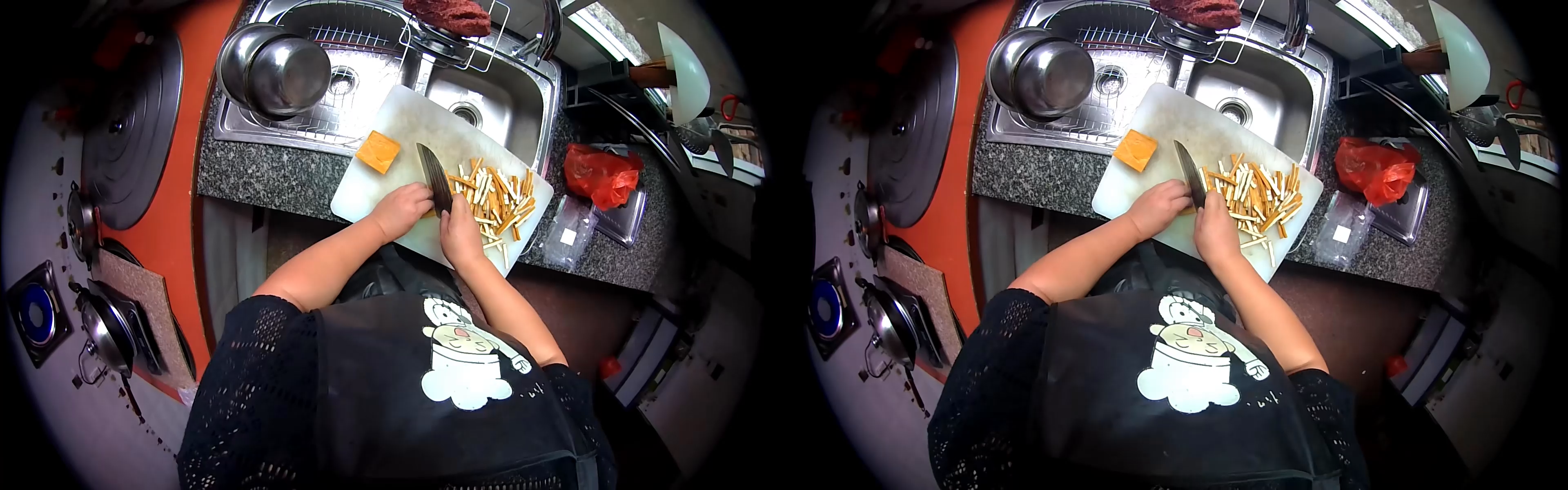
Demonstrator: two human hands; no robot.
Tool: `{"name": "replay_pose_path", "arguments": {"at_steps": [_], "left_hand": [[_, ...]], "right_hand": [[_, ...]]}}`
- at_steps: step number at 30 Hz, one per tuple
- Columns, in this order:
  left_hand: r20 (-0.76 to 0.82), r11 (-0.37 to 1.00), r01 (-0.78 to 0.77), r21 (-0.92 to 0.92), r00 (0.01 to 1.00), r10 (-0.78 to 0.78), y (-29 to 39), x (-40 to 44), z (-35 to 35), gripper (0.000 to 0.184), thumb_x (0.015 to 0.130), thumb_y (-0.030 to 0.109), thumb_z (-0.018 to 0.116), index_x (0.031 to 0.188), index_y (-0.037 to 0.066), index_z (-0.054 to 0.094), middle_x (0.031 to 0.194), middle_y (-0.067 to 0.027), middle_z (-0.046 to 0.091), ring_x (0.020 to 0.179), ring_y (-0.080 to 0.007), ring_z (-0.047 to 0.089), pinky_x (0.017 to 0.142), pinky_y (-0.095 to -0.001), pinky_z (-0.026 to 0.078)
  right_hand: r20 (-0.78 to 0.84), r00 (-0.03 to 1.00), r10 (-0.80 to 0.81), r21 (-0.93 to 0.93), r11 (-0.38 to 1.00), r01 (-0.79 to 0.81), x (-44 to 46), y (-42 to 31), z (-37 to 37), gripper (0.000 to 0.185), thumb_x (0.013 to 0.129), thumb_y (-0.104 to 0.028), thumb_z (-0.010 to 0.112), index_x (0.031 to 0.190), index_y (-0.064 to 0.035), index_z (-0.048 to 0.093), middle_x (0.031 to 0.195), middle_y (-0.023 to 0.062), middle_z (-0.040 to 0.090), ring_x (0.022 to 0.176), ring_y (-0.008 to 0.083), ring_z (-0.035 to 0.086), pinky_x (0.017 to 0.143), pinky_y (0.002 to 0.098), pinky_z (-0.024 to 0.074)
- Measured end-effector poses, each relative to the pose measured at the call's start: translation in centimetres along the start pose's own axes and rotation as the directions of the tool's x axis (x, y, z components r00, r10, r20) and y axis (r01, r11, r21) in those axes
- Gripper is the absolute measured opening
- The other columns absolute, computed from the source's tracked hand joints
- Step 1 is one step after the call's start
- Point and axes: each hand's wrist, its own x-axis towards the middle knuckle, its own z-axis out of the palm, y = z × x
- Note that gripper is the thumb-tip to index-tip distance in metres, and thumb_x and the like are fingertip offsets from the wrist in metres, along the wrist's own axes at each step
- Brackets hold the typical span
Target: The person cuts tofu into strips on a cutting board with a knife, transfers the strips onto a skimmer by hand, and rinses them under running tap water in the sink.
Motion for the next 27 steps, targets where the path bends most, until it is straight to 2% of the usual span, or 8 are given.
{"name": "replay_pose_path", "arguments": {"at_steps": [3, 7, 11, 14, 20, 23, 27], "left_hand": [[-0.005, 1.000, -0.018, 0.014, 1.000, 0.018, 0.0, -0.2, -0.1, 0.017, 0.078, 0.011, 0.060, 0.092, 0.006, 0.068, 0.105, -0.0079, 0.064, 0.104, -0.0255, 0.059, 0.089, -0.0352, 0.052], [-0.017, 1.000, 0.022, 0.005, 1.000, -0.022, 0.2, -0.4, 0.2, 0.017, 0.078, 0.011, 0.061, 0.092, 0.006, 0.068, 0.104, -0.0079, 0.064, 0.103, -0.0257, 0.060, 0.088, -0.0350, 0.052], [-0.040, 1.000, 0.016, -0.001, 0.999, -0.016, 0.2, -0.6, 0.1, 0.017, 0.076, 0.011, 0.063, 0.091, 0.006, 0.068, 0.102, -0.0078, 0.064, 0.102, -0.0257, 0.060, 0.087, -0.0347, 0.052], [-0.010, 1.000, -0.003, -0.007, 1.000, 0.002, 0.2, -0.6, -0.2, 0.016, 0.076, 0.011, 0.063, 0.091, 0.006, 0.068, 0.100, -0.0078, 0.063, 0.101, -0.0261, 0.060, 0.087, -0.0348, 0.052], [-0.023, 1.000, -0.009, -0.013, 1.000, 0.009, 0.2, -0.8, -0.8, 0.015, 0.077, 0.011, 0.063, 0.090, 0.006, 0.068, 0.100, -0.0079, 0.063, 0.101, -0.0264, 0.060, 0.086, -0.0352, 0.052], [-0.041, 1.000, -0.005, -0.021, 0.999, 0.004, -0.1, -0.9, -0.6, 0.015, 0.077, 0.010, 0.063, 0.091, 0.006, 0.068, 0.102, -0.0077, 0.063, 0.102, -0.0264, 0.060, 0.086, -0.0352, 0.052], [-0.020, 0.999, 0.032, -0.044, 0.999, -0.033, 0.0, -1.2, -0.7, 0.016, 0.077, 0.009, 0.062, 0.093, 0.006, 0.067, 0.104, -0.0077, 0.064, 0.103, -0.0263, 0.060, 0.087, -0.0351, 0.052]], "right_hand": [[0.085, 0.996, 0.036, -0.048, 0.998, -0.032, -1.4, -0.8, -1.6, 0.020, 0.088, -0.001, 0.053, 0.105, 0.0026, 0.043, 0.103, 0.0283, 0.055, 0.090, 0.0501, 0.057, 0.075, 0.0548, 0.0484], [0.121, 0.991, 0.052, -0.078, 0.996, -0.043, -2.0, -0.5, -1.4, 0.016, 0.089, -0.001, 0.052, 0.102, 0.0021, 0.043, 0.102, 0.0289, 0.055, 0.088, 0.0503, 0.058, 0.074, 0.0553, 0.0485], [0.037, 0.998, 0.057, -0.079, 0.995, -0.054, -0.6, -1.0, 0.6, 0.016, 0.090, -0.002, 0.053, 0.102, 0.0017, 0.042, 0.103, 0.0278, 0.055, 0.088, 0.0502, 0.058, 0.074, 0.0550, 0.0486], [-0.037, 0.998, -0.043, -0.016, 0.999, 0.042, 0.2, 0.0, 0.7, 0.017, 0.090, -0.001, 0.053, 0.102, 0.0018, 0.042, 0.103, 0.0280, 0.055, 0.089, 0.0503, 0.057, 0.074, 0.0550, 0.0484], [0.134, 0.990, 0.052, -0.057, 0.997, -0.045, -2.4, -1.0, -1.8, 0.020, 0.089, -0.001, 0.054, 0.105, 0.0022, 0.042, 0.103, 0.0293, 0.055, 0.090, 0.0513, 0.057, 0.075, 0.0554, 0.0485], [0.128, 0.990, 0.065, -0.106, 0.993, -0.052, -2.0, -0.8, -0.6, 0.019, 0.090, -0.003, 0.053, 0.105, 0.0019, 0.042, 0.104, 0.0297, 0.055, 0.089, 0.0510, 0.058, 0.074, 0.0560, 0.0487], [0.052, 0.998, 0.033, -0.049, 0.998, -0.031, -0.7, -1.1, 0.5, 0.018, 0.091, -0.004, 0.053, 0.104, 0.0015, 0.042, 0.103, 0.0292, 0.055, 0.088, 0.0506, 0.059, 0.072, 0.0558, 0.0490]]}}
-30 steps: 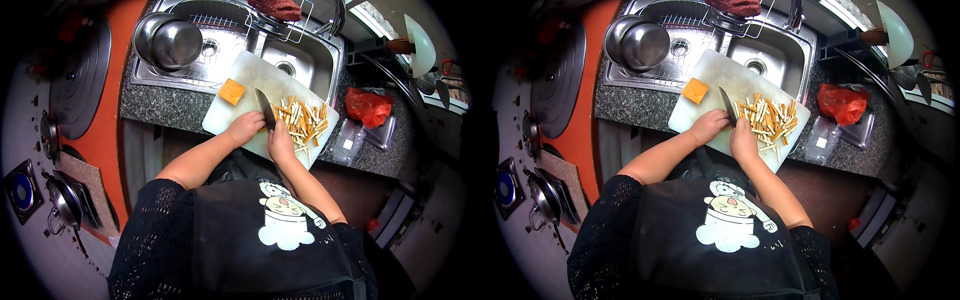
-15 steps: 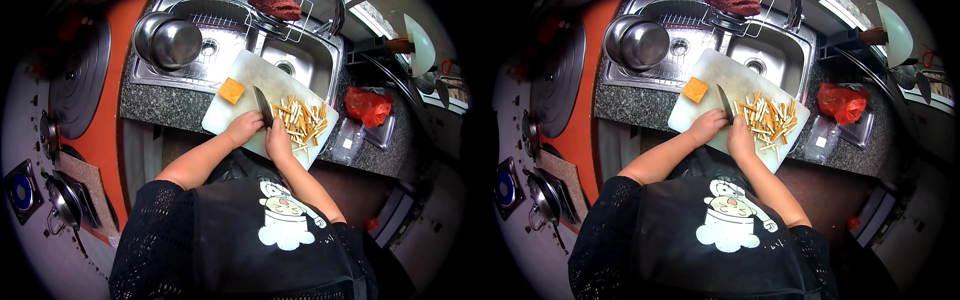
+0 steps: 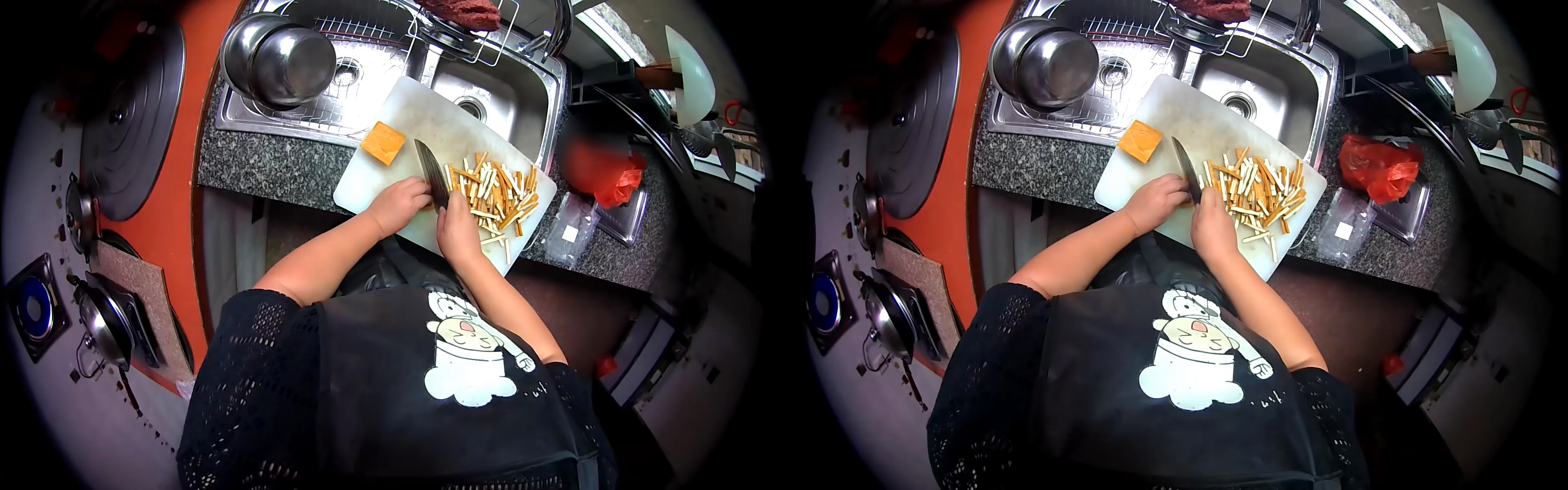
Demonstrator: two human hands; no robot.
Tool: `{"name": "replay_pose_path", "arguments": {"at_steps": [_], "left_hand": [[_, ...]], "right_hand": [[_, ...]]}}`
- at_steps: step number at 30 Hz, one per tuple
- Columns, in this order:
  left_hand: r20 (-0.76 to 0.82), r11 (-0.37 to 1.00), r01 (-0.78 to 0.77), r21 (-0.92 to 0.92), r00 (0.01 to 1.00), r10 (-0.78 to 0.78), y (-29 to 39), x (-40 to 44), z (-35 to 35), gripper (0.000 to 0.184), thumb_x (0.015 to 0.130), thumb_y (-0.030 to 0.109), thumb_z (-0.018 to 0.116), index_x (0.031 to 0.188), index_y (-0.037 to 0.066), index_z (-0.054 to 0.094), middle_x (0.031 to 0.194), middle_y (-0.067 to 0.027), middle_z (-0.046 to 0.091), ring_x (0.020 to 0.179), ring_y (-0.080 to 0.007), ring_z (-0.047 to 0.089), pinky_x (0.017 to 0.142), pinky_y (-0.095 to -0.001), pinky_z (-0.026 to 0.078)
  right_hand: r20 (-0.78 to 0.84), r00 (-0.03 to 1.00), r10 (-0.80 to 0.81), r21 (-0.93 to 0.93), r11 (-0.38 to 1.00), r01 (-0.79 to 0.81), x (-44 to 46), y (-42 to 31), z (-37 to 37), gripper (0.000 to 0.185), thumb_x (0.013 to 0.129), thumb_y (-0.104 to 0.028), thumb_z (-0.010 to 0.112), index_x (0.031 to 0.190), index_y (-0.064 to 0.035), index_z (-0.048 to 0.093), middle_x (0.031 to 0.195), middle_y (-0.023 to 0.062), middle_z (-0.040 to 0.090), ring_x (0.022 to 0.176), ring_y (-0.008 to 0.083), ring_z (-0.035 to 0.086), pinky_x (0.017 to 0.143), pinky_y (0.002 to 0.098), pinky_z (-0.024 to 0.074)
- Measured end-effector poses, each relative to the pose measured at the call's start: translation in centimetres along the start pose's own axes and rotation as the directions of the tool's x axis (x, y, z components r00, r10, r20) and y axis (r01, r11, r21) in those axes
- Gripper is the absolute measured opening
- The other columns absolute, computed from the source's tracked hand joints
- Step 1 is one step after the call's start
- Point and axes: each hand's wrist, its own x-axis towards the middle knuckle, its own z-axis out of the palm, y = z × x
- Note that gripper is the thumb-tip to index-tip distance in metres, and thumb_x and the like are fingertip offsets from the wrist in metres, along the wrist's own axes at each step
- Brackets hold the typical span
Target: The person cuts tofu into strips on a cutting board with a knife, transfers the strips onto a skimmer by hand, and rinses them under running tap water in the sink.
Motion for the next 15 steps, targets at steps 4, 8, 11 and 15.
{"name": "replay_pose_path", "arguments": {"at_steps": [4, 8, 11, 15], "left_hand": [[0.013, 0.999, -0.046, 0.029, 0.999, 0.046, -0.3, -0.3, -0.6, 0.018, 0.076, 0.008, 0.061, 0.093, 0.006, 0.067, 0.105, -0.0079, 0.064, 0.103, -0.0266, 0.060, 0.087, -0.0351, 0.052], [0.041, 0.999, -0.044, 0.027, 0.998, 0.043, -0.3, 0.0, -0.8, 0.019, 0.075, 0.007, 0.061, 0.093, 0.006, 0.067, 0.105, -0.0081, 0.064, 0.103, -0.0270, 0.061, 0.087, -0.0353, 0.053], [0.025, 0.999, -0.042, 0.028, 0.999, 0.041, -0.4, -0.3, -0.7, 0.019, 0.075, 0.007, 0.061, 0.093, 0.005, 0.067, 0.105, -0.0083, 0.064, 0.102, -0.0272, 0.061, 0.087, -0.0354, 0.053], [0.023, 0.999, -0.032, 0.022, 0.999, 0.032, -0.5, -0.3, -0.4, 0.018, 0.075, 0.007, 0.061, 0.092, 0.005, 0.067, 0.103, -0.0086, 0.064, 0.100, -0.0275, 0.060, 0.086, -0.0353, 0.053]], "right_hand": [[0.051, 0.999, 0.014, 0.028, 0.999, -0.016, -1.1, -0.9, -2.2, 0.017, 0.089, 0.001, 0.055, 0.101, 0.0037, 0.043, 0.099, 0.0308, 0.054, 0.088, 0.0516, 0.055, 0.078, 0.0539, 0.0454], [0.164, 0.985, 0.045, -0.036, 0.999, -0.040, -1.9, -0.9, -2.9, 0.018, 0.090, -0.002, 0.052, 0.105, 0.0018, 0.042, 0.104, 0.0307, 0.056, 0.084, 0.0510, 0.060, 0.072, 0.0568, 0.0494], [0.140, 0.989, 0.055, -0.062, 0.997, -0.047, -1.1, -0.7, -1.4, 0.018, 0.091, -0.004, 0.051, 0.105, 0.0020, 0.043, 0.102, 0.0301, 0.056, 0.086, 0.0505, 0.059, 0.073, 0.0560, 0.0492], [-0.002, 1.000, -0.024, 0.045, 0.999, 0.024, -0.3, 0.2, 0.4, 0.018, 0.091, -0.002, 0.052, 0.106, 0.0026, 0.043, 0.101, 0.0296, 0.055, 0.088, 0.0505, 0.058, 0.074, 0.0550, 0.0483]]}}
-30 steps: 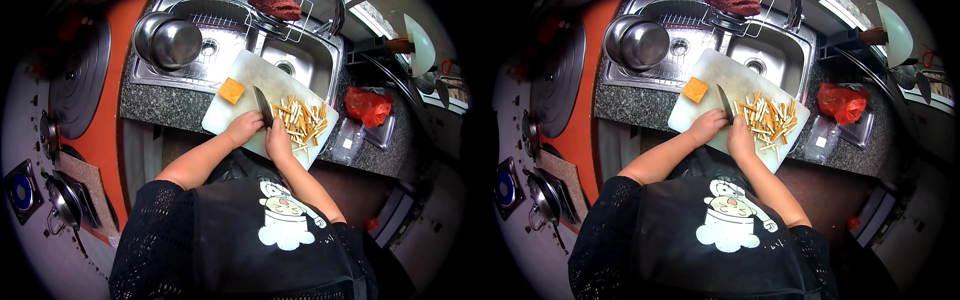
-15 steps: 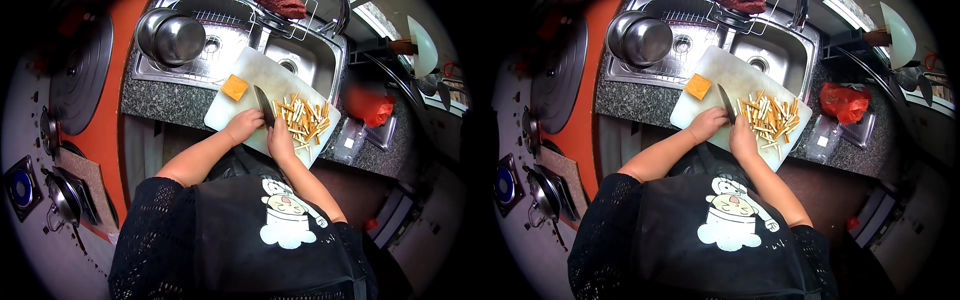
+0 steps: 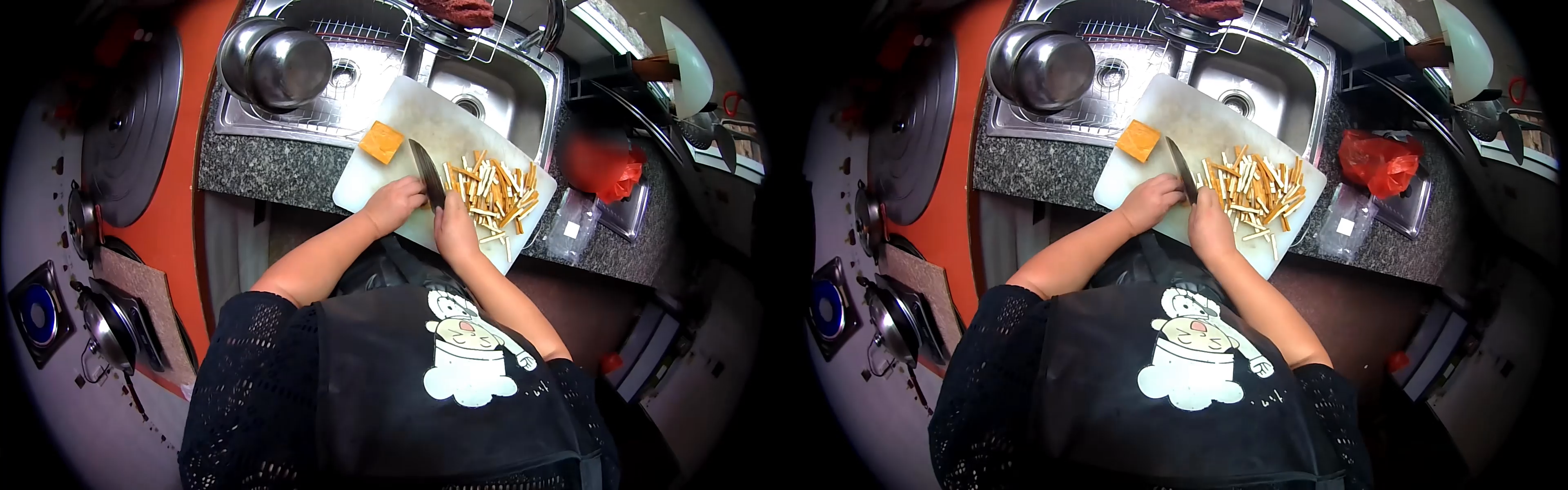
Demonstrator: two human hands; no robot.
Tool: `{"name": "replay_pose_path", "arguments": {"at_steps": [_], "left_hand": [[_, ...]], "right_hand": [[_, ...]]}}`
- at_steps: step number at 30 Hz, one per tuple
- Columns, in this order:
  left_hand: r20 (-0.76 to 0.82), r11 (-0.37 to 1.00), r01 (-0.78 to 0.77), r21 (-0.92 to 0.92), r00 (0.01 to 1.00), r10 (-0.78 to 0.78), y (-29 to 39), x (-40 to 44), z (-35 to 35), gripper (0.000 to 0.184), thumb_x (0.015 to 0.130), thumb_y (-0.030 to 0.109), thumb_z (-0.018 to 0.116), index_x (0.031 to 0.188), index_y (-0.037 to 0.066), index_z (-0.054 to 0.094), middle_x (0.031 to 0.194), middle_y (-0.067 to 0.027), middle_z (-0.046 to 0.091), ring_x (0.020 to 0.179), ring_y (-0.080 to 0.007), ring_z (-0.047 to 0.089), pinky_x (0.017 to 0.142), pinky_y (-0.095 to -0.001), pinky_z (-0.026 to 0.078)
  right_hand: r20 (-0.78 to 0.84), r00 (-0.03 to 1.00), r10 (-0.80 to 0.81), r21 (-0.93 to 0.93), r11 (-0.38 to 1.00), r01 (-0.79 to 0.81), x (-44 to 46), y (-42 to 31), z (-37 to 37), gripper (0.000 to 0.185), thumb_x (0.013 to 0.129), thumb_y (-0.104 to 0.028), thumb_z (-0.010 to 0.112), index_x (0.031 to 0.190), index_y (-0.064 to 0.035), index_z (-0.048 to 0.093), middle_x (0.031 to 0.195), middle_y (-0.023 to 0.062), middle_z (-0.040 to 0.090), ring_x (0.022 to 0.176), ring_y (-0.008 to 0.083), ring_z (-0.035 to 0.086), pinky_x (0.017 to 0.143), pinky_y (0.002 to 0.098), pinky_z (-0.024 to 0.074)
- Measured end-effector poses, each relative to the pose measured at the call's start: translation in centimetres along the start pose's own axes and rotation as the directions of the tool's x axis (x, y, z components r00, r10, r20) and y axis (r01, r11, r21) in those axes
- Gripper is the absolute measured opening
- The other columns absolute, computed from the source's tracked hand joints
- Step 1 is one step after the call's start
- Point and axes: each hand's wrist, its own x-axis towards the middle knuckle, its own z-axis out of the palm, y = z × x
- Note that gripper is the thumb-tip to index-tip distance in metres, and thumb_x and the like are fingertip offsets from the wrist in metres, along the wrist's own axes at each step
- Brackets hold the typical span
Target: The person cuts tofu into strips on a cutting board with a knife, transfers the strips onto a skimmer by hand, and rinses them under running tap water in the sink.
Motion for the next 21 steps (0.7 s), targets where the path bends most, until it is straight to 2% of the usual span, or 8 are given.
{"name": "replay_pose_path", "arguments": {"at_steps": [3, 6, 10, 15, 18, 21], "left_hand": [[-0.016, 0.999, -0.037, 0.019, 0.999, 0.037, 0.0, -0.1, -0.4, 0.018, 0.075, 0.008, 0.061, 0.092, 0.006, 0.067, 0.101, -0.0082, 0.064, 0.100, -0.0270, 0.061, 0.086, -0.0353, 0.053], [-0.008, 1.000, -0.019, 0.021, 1.000, 0.019, 0.0, -0.3, -0.5, 0.019, 0.075, 0.008, 0.062, 0.092, 0.006, 0.068, 0.100, -0.0079, 0.064, 0.099, -0.0264, 0.061, 0.085, -0.0351, 0.053], [-0.039, 1.000, -0.007, 0.003, 0.999, 0.007, -0.1, -0.4, -0.3, 0.018, 0.076, 0.007, 0.062, 0.093, 0.006, 0.068, 0.099, -0.0080, 0.063, 0.099, -0.0259, 0.061, 0.085, -0.0351, 0.053], [-0.095, 0.999, 0.034, -0.041, 0.995, -0.038, 0.0, -0.4, 0.2, 0.017, 0.076, 0.005, 0.065, 0.093, 0.005, 0.068, 0.100, -0.0083, 0.063, 0.098, -0.0271, 0.062, 0.085, -0.0355, 0.053], [-0.082, 0.998, 0.034, -0.059, 0.996, -0.038, -0.2, -0.5, 0.1, 0.018, 0.074, 0.003, 0.068, 0.093, 0.005, 0.068, 0.100, -0.0085, 0.064, 0.097, -0.0284, 0.061, 0.084, -0.0363, 0.053], [-0.132, 0.993, 0.079, -0.092, 0.987, -0.091, 0.1, -0.8, 0.0, 0.019, 0.074, 0.002, 0.070, 0.093, 0.005, 0.068, 0.099, -0.0087, 0.064, 0.097, -0.0290, 0.061, 0.084, -0.0370, 0.052]], "right_hand": [[-0.066, 0.997, -0.051, 0.011, 0.999, 0.052, -0.6, -0.4, -1.3, 0.019, 0.090, 0.000, 0.053, 0.105, 0.0029, 0.043, 0.101, 0.0303, 0.054, 0.088, 0.0514, 0.057, 0.074, 0.0553, 0.0473], [0.101, 0.993, 0.062, 0.001, 0.998, -0.062, -1.9, -1.2, -2.9, 0.021, 0.089, 0.001, 0.055, 0.105, 0.0035, 0.042, 0.099, 0.0311, 0.055, 0.093, 0.0521, 0.054, 0.079, 0.0535, 0.0462], [0.139, 0.987, 0.082, -0.027, 0.997, -0.079, -1.8, -1.1, -1.9, 0.021, 0.088, 0.002, 0.053, 0.105, 0.0035, 0.041, 0.097, 0.0317, 0.053, 0.089, 0.0535, 0.055, 0.075, 0.0557, 0.0461], [-0.013, 1.000, 0.005, 0.041, 0.999, -0.005, 0.0, -0.7, 0.1, 0.023, 0.091, -0.002, 0.055, 0.108, 0.0042, 0.042, 0.099, 0.0313, 0.054, 0.089, 0.0518, 0.056, 0.074, 0.0548, 0.0466], [-0.039, 0.999, -0.026, 0.028, 0.999, 0.027, -0.1, -0.9, -1.0, 0.025, 0.091, -0.001, 0.056, 0.110, 0.0045, 0.042, 0.099, 0.0315, 0.053, 0.088, 0.0518, 0.056, 0.074, 0.0549, 0.0465], [0.083, 0.995, 0.047, 0.019, 0.999, -0.049, -1.6, -1.8, -2.7, 0.021, 0.089, 0.001, 0.055, 0.105, 0.0033, 0.041, 0.097, 0.0312, 0.054, 0.086, 0.0529, 0.055, 0.073, 0.0551, 0.0462]]}}
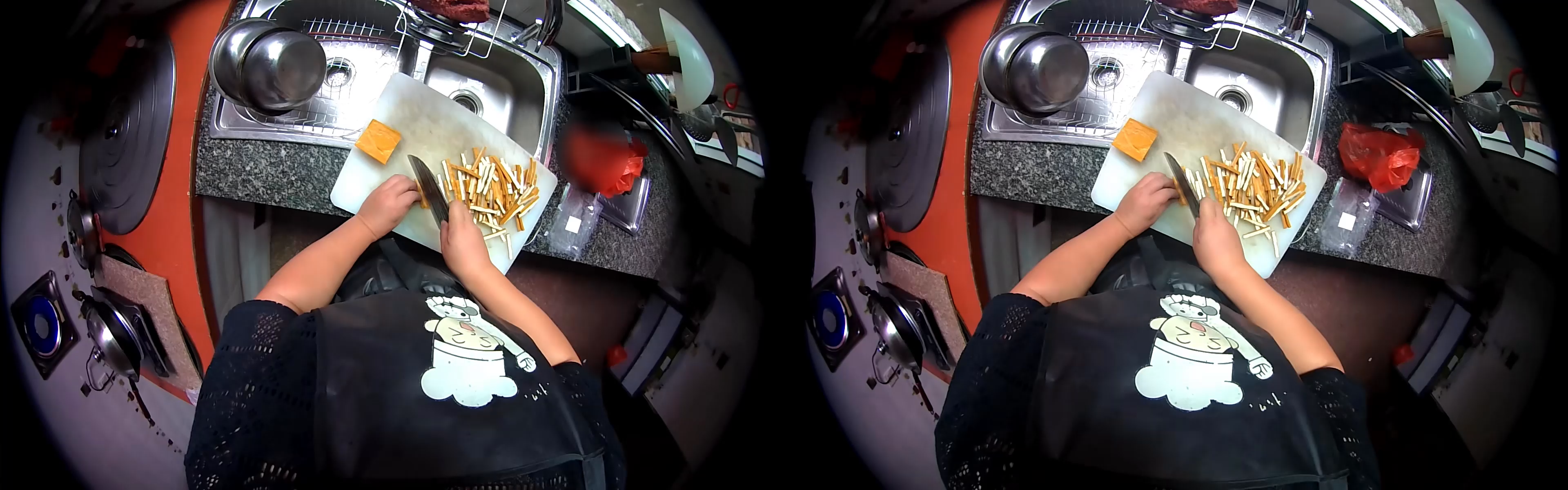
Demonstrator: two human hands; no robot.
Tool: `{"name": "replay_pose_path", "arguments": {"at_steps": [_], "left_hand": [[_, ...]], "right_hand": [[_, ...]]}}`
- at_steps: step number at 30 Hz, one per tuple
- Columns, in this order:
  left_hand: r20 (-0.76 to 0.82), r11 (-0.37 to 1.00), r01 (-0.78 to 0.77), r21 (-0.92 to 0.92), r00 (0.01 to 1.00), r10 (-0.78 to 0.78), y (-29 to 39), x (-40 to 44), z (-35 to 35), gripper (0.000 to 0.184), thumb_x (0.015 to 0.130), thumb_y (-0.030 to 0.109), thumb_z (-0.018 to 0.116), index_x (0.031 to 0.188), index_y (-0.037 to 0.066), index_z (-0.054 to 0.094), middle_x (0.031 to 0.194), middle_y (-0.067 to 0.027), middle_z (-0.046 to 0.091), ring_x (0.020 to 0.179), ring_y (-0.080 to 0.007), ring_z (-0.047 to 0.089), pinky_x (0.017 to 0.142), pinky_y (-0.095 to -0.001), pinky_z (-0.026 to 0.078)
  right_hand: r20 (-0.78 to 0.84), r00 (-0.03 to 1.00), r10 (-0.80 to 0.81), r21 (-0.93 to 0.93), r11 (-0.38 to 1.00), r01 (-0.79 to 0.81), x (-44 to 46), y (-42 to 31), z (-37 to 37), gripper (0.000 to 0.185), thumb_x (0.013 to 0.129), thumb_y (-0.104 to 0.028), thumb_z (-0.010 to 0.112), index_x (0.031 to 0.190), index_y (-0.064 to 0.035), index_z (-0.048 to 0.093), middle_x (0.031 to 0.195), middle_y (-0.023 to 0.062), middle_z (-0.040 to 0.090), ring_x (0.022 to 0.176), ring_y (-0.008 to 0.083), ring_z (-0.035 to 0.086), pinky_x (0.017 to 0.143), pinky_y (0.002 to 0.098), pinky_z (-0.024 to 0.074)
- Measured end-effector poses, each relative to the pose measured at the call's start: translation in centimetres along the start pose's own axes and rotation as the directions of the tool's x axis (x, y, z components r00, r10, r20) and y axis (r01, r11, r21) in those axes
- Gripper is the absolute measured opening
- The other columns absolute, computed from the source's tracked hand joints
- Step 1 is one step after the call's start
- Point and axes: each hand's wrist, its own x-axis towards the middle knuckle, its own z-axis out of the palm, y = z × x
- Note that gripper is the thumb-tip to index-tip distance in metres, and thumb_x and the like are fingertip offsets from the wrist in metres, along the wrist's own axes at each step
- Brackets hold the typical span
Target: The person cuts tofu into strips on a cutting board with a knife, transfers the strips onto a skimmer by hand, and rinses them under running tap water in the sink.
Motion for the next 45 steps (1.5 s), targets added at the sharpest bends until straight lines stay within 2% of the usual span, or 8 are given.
{"name": "replay_pose_path", "arguments": {"at_steps": [8, 15, 20, 23, 30, 37, 42, 45], "left_hand": [[-0.006, 1.000, -0.020, 0.016, 1.000, 0.020, -0.4, -0.4, 0.1, 0.022, 0.073, 0.002, 0.071, 0.095, 0.005, 0.068, 0.098, -0.0088, 0.063, 0.097, -0.0290, 0.060, 0.084, -0.0378, 0.052], [-0.020, 1.000, 0.009, 0.015, 1.000, -0.008, 0.3, 0.1, -0.9, 0.020, 0.076, 0.002, 0.071, 0.095, 0.005, 0.068, 0.098, -0.0102, 0.062, 0.098, -0.0297, 0.060, 0.085, -0.0379, 0.051], [-0.218, 0.931, 0.241, 0.274, 0.958, -0.184, -1.4, 1.0, -5.7, 0.037, 0.074, -0.004, 0.066, 0.109, 0.008, 0.065, 0.112, -0.0133, 0.057, 0.106, -0.0368, 0.053, 0.096, -0.0447, 0.045], [-0.130, 0.882, 0.261, 0.392, 0.965, -0.228, -0.9, 4.1, -8.6, 0.058, 0.069, -0.005, 0.062, 0.124, 0.012, 0.059, 0.128, -0.0129, 0.054, 0.122, -0.0370, 0.047, 0.105, -0.0484, 0.038], [0.213, 0.834, 0.028, 0.552, 0.962, -0.173, -3.2, 6.9, -9.4, 0.058, 0.068, 0.005, 0.070, 0.124, 0.014, 0.058, 0.127, -0.0049, 0.058, 0.126, -0.0328, 0.046, 0.107, -0.0481, 0.032], [0.180, 0.933, 0.165, 0.319, 0.956, -0.230, 2.6, 6.1, -5.9, 0.062, 0.066, 0.025, 0.085, 0.119, 0.005, 0.058, 0.113, -0.0129, 0.058, 0.114, -0.0336, 0.050, 0.102, -0.0450, 0.038], [0.220, 0.914, 0.331, 0.234, 0.898, -0.382, 4.0, 3.6, -0.8, 0.064, 0.067, 0.022, 0.084, 0.119, 0.000, 0.055, 0.112, -0.0156, 0.053, 0.109, -0.0338, 0.051, 0.096, -0.0396, 0.046], [0.202, 0.928, 0.292, 0.232, 0.918, -0.340, 4.1, 3.3, -0.3, 0.064, 0.067, 0.020, 0.084, 0.119, -0.001, 0.054, 0.114, -0.0170, 0.051, 0.108, -0.0348, 0.051, 0.096, -0.0398, 0.046]], "right_hand": [[0.056, 0.998, -0.028, -0.088, 0.996, 0.032, 0.3, 0.9, 1.9, 0.020, 0.092, -0.004, 0.051, 0.109, 0.0011, 0.042, 0.102, 0.0300, 0.056, 0.082, 0.0504, 0.060, 0.068, 0.0555, 0.0508], [-0.216, 0.974, -0.070, 0.047, 0.996, 0.082, 0.6, 1.9, 2.2, 0.023, 0.092, -0.005, 0.056, 0.111, 0.0028, 0.044, 0.103, 0.0286, 0.055, 0.087, 0.0517, 0.057, 0.075, 0.0556, 0.0476], [0.088, 0.995, -0.047, 0.029, 0.999, 0.044, -1.8, 2.0, -0.6, 0.020, 0.089, -0.004, 0.060, 0.099, -0.0005, 0.043, 0.092, 0.0266, 0.054, 0.088, 0.0493, 0.055, 0.074, 0.0522, 0.0454], [0.088, 0.994, -0.068, 0.052, 0.997, 0.063, -2.0, 2.8, 0.6, 0.020, 0.089, -0.004, 0.060, 0.098, -0.0005, 0.042, 0.092, 0.0266, 0.053, 0.088, 0.0493, 0.055, 0.075, 0.0520, 0.0458], [-0.112, 0.992, 0.065, -0.027, 0.997, -0.069, -1.9, 5.1, -0.2, 0.021, 0.089, -0.002, 0.057, 0.105, 0.0021, 0.044, 0.098, 0.0282, 0.057, 0.091, 0.0492, 0.057, 0.077, 0.0534, 0.0478], [-0.188, 0.979, 0.077, -0.007, 0.997, -0.080, -2.1, 5.7, -0.3, 0.020, 0.087, 0.000, 0.057, 0.103, 0.0030, 0.044, 0.098, 0.0274, 0.056, 0.092, 0.0487, 0.057, 0.079, 0.0530, 0.0477], [-0.184, 0.980, 0.069, -0.008, 0.997, -0.072, -2.0, 5.6, -0.6, 0.020, 0.087, -0.001, 0.056, 0.103, 0.0023, 0.045, 0.095, 0.0269, 0.057, 0.088, 0.0478, 0.058, 0.077, 0.0525, 0.0490], [-0.166, 0.984, 0.063, -0.032, 0.997, -0.070, -1.9, 5.7, -0.7, 0.020, 0.087, -0.003, 0.056, 0.103, 0.0016, 0.046, 0.095, 0.0264, 0.057, 0.085, 0.0472, 0.059, 0.075, 0.0525, 0.0497]]}}
